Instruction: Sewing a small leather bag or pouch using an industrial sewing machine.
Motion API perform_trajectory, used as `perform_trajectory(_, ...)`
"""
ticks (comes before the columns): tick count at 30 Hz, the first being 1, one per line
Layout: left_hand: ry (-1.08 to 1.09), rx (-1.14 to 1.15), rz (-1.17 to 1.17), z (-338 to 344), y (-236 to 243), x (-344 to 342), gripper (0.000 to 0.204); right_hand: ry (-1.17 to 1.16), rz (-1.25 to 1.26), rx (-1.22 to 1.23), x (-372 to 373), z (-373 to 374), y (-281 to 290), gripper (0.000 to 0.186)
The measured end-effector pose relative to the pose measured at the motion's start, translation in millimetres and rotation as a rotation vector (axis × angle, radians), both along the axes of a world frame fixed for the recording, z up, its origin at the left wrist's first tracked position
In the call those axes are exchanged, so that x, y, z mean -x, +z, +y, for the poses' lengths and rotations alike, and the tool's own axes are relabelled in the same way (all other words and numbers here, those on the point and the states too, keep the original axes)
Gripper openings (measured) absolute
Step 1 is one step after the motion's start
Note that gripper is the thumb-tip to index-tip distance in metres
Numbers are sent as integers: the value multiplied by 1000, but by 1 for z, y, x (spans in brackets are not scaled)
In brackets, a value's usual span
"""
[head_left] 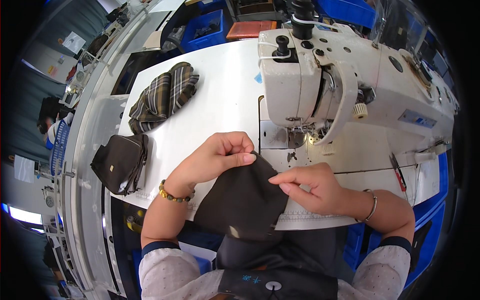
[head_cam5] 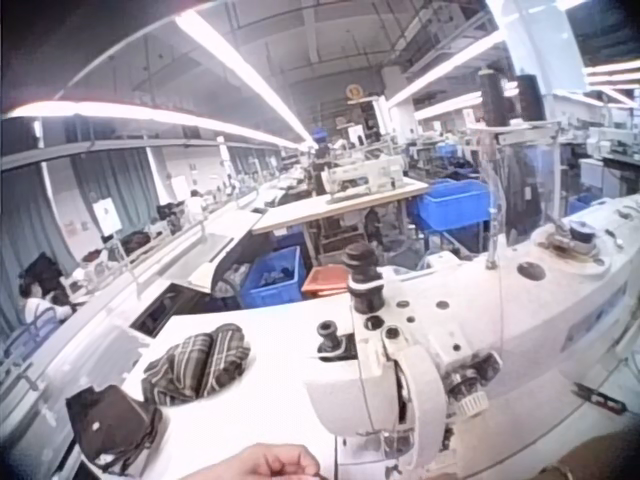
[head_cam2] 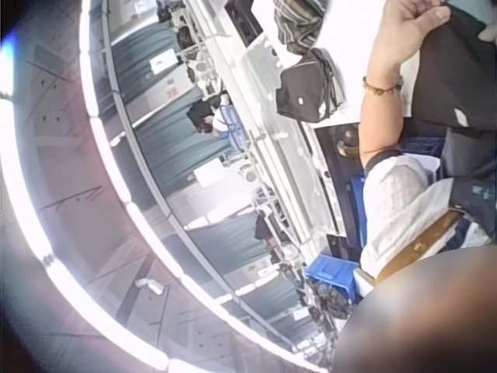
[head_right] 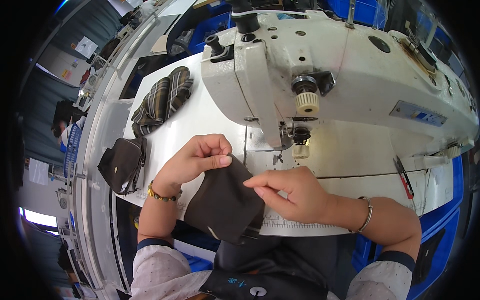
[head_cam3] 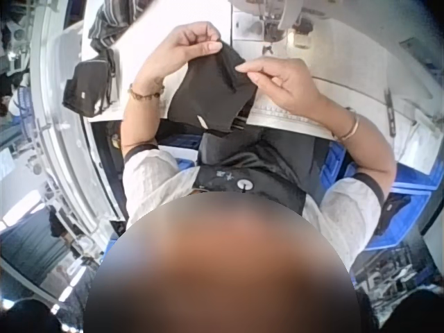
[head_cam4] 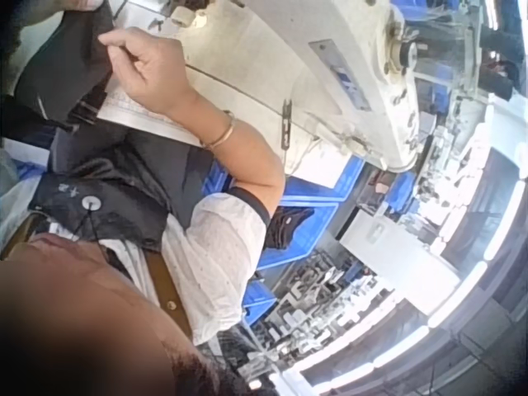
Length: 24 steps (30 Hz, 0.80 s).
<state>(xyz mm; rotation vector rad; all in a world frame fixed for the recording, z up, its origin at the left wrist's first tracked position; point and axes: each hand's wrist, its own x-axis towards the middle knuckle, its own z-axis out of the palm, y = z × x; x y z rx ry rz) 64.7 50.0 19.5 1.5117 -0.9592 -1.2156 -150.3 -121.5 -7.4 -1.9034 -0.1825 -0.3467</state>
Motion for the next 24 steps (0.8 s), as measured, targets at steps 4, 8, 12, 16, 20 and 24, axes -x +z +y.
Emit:
perform_trajectory(4,-179,-81,-70,-11,9,-11,11,61,-290,275,-8,6,-7,42)
perform_trajectory(8,-362,-180,-245,-35,29,-19,12,-61,-647,732,-9,-1,-13,33)
perform_trajectory(12,-426,-295,-648,-68,20,-16,17,-98,-553,1029,-4,-4,-17,26)
perform_trajectory(16,-260,-150,-889,-84,-12,-6,22,-212,-392,997,-13,-1,-27,20)
perform_trajectory(20,-84,105,-1088,-86,-24,-8,36,-252,-213,1098,-11,-4,-30,33)
perform_trajectory(24,-111,15,-1108,-96,-25,-10,34,-271,-137,1172,-8,-7,-27,40)
